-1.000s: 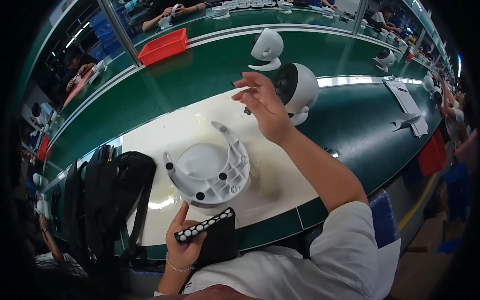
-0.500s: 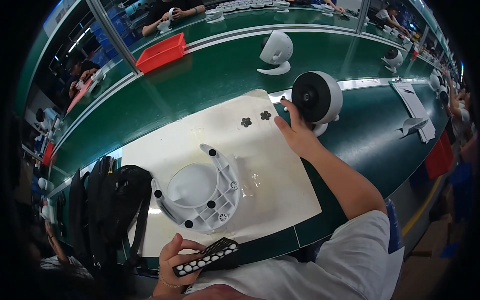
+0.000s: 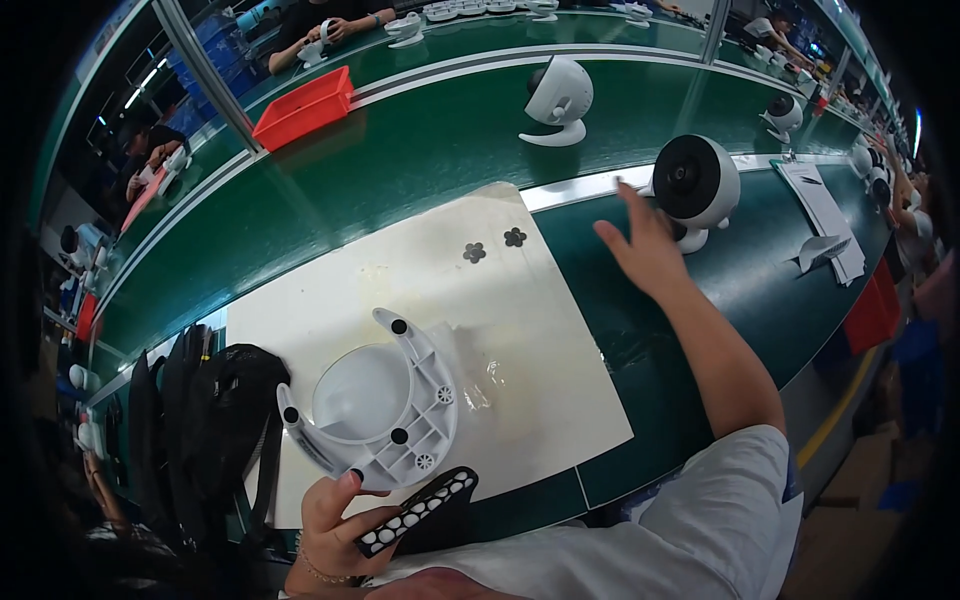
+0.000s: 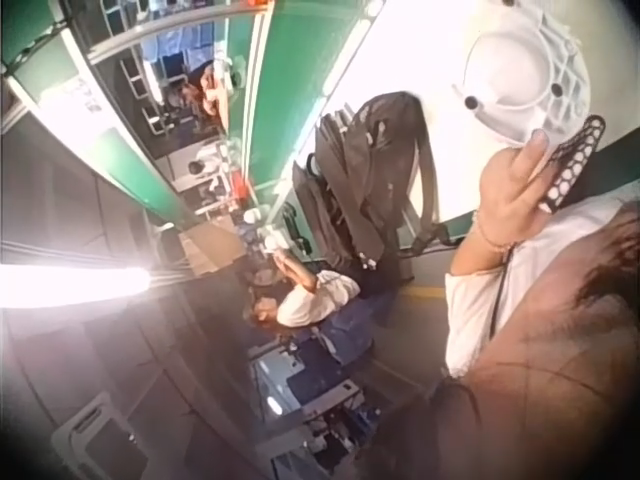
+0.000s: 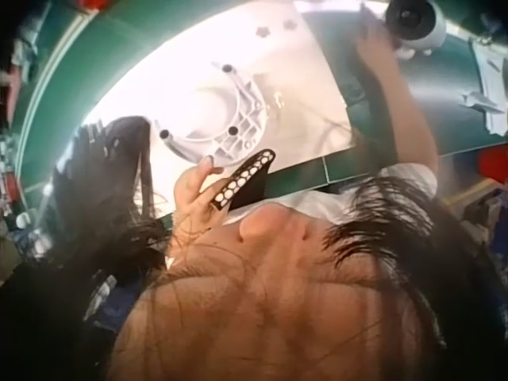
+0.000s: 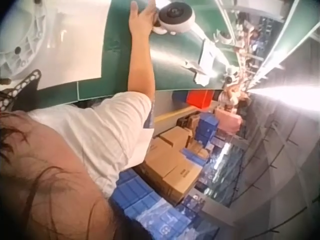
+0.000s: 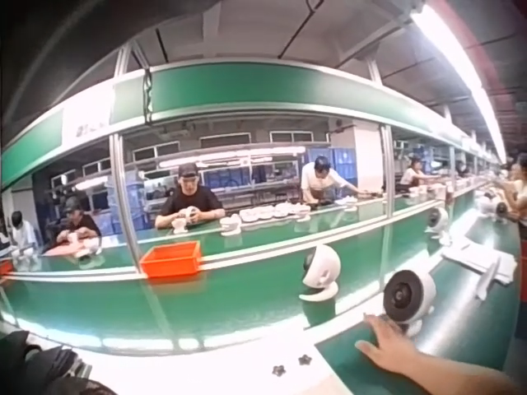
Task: Assembling plastic housings and internal components for spherical surveillance cameras on a factory assembly line.
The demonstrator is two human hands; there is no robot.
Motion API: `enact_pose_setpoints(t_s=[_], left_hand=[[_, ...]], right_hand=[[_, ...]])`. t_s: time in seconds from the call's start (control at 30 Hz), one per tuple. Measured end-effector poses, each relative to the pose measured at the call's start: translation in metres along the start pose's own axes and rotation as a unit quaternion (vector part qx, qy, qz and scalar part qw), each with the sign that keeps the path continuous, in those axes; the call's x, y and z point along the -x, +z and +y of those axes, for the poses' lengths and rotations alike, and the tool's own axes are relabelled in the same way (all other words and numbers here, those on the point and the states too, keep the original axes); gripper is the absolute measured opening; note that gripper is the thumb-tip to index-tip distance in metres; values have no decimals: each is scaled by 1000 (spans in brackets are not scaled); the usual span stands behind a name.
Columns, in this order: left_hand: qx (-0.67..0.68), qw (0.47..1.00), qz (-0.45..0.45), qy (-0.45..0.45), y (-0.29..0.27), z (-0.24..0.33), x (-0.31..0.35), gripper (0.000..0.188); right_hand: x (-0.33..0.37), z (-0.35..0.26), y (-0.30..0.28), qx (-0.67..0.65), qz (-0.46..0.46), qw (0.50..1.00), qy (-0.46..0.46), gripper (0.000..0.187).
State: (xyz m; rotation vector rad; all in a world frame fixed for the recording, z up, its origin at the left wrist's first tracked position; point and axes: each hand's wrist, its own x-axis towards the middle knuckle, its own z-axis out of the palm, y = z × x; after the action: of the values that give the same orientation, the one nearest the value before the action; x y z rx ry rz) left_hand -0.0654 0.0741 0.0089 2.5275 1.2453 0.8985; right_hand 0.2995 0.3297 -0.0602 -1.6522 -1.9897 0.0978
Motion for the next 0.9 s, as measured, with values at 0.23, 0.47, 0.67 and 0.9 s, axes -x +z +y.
enact_pose_setpoints(t_s=[0.23,0.47,0.67,0.9], left_hand=[[13,998,63,-28,13,1,2,30],[650,562,178,-479,10,16,-16,75],[276,918,79,-273,35,-7,36,35],[46,979,199,-5,26,-9,14,23]], right_hand=[[-120,-29,61,47,14,979,-196,41],[-168,0,92,173,121,964,-164,57],[-98,-19,58,85,93,972,-199,63],[29,-65,10,40,44,969,-240,62]])
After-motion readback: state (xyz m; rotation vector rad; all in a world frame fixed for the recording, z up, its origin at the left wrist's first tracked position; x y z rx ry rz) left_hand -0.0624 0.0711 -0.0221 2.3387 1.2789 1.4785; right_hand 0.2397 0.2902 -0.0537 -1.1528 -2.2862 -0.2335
